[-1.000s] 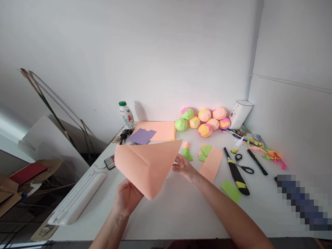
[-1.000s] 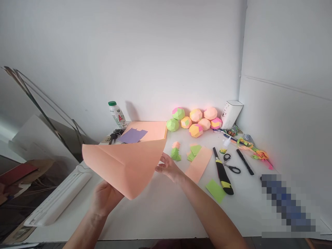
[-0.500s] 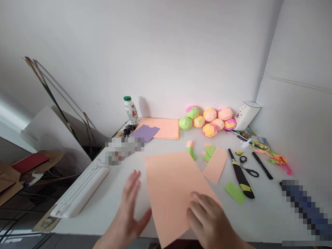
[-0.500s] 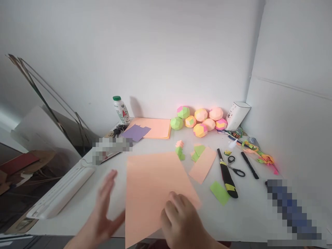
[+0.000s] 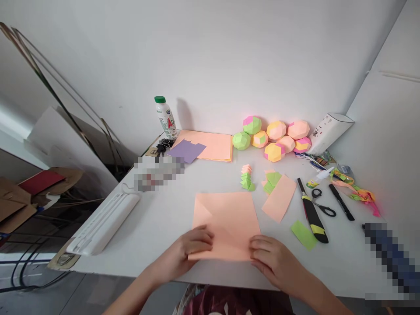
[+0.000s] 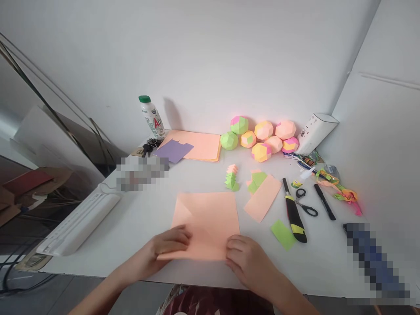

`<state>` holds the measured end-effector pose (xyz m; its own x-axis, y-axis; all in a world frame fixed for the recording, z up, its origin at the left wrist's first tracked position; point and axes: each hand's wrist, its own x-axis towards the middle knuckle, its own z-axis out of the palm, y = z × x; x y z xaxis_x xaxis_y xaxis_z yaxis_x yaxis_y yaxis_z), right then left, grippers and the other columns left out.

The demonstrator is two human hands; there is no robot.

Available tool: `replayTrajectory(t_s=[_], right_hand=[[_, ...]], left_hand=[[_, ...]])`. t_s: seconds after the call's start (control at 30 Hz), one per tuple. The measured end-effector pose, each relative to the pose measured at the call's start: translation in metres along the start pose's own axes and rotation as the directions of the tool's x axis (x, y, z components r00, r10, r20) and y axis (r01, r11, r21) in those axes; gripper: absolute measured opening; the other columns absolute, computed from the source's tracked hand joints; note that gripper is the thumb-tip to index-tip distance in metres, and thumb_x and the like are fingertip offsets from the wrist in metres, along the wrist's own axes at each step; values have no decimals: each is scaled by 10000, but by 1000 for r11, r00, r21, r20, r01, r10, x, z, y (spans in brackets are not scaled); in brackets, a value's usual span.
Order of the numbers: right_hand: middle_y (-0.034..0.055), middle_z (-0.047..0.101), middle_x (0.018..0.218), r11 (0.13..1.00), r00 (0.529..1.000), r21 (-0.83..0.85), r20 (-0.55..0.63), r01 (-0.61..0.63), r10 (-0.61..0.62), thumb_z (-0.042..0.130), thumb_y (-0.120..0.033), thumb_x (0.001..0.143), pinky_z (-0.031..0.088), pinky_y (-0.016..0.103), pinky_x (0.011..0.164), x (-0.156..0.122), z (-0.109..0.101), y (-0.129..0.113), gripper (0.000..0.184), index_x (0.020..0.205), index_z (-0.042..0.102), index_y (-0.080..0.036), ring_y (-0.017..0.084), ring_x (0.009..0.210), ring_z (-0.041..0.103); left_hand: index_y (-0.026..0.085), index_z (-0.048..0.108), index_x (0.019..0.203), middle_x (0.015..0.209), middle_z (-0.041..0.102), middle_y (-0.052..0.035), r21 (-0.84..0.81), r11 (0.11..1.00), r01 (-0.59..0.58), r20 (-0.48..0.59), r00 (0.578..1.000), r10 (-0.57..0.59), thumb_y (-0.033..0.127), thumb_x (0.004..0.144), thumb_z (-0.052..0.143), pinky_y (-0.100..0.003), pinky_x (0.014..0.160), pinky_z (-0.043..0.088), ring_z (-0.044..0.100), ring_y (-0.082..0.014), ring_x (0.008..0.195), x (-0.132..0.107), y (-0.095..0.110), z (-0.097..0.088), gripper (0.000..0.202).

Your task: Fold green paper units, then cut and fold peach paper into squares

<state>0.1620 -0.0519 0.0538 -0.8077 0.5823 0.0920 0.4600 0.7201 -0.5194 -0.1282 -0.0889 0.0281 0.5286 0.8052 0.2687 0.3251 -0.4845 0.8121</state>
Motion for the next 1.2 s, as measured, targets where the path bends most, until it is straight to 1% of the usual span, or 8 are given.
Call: replayTrajectory(t_s=[0.13,0.23,0.37,0.57,0.67,0.77,0.93,1.2], right_hand=[[18,609,739,958,972,171,85,-231,219,452,-269,934,452,247,616,14,-9,18,282,695,573,-181,142,693,568],[-19,554,637,933,947,187,161,-307,279,455,-265,923,375,213,500,25,-16,27,297,655,550,-181,112,565,505],[-5,618,748,976,961,28,182,-217,209,498,-216,892,403,222,547,44,-26,22,135,883,633,-214,130,636,560],[62,625,833,959,954,-273,300,80,6,450,-135,895,415,270,606,79,-11,10,346,1228,537,-161,181,750,563],[42,583,804,934,948,-317,311,165,-62,401,-50,866,358,239,543,88,4,19,482,1327,463,-174,146,658,507],[21,539,778,913,958,-368,276,176,-74,413,-11,820,312,223,508,85,14,28,550,1325,477,-219,124,608,474],[24,526,770,910,974,-379,204,167,-94,474,-219,908,325,224,493,70,21,28,334,1228,568,-206,122,591,497],[6,496,673,933,984,-325,135,151,-113,367,-309,972,321,199,445,66,15,22,341,1145,628,-172,89,487,458]], left_hand=[[204,627,682,807,667,-25,-17,972,235,-141,962,-234,285,917,472,-458,1124,262,616,-204,1008,-1,-12,-2,293],[217,572,556,721,653,-19,-31,945,325,-417,856,-307,294,863,547,-500,1106,274,633,-253,1006,-10,-22,11,318],[224,528,503,653,642,-8,-105,938,330,-547,768,-332,282,789,637,-520,1098,281,645,-275,977,-14,-23,26,311],[217,455,442,618,642,-7,-152,922,357,-614,697,-371,283,776,646,-468,1052,383,668,-250,866,-6,-21,23,391],[212,571,584,733,671,-37,19,906,423,-640,702,-314,258,843,562,-440,979,459,660,-241,879,-5,-20,27,264],[189,596,1066,1102,633,-127,289,803,522,-745,649,-154,216,867,522,-479,916,487,575,-292,1089,-2,-11,42,215],[130,459,1289,1352,495,-155,633,723,277,-426,904,26,105,860,459,-484,1057,360,329,-295,1344,11,13,81,429],[67,404,1359,1433,394,-173,729,611,307,-254,951,-174,421,909,420,-478,1107,225,255,-329,1371,10,17,92,572]])
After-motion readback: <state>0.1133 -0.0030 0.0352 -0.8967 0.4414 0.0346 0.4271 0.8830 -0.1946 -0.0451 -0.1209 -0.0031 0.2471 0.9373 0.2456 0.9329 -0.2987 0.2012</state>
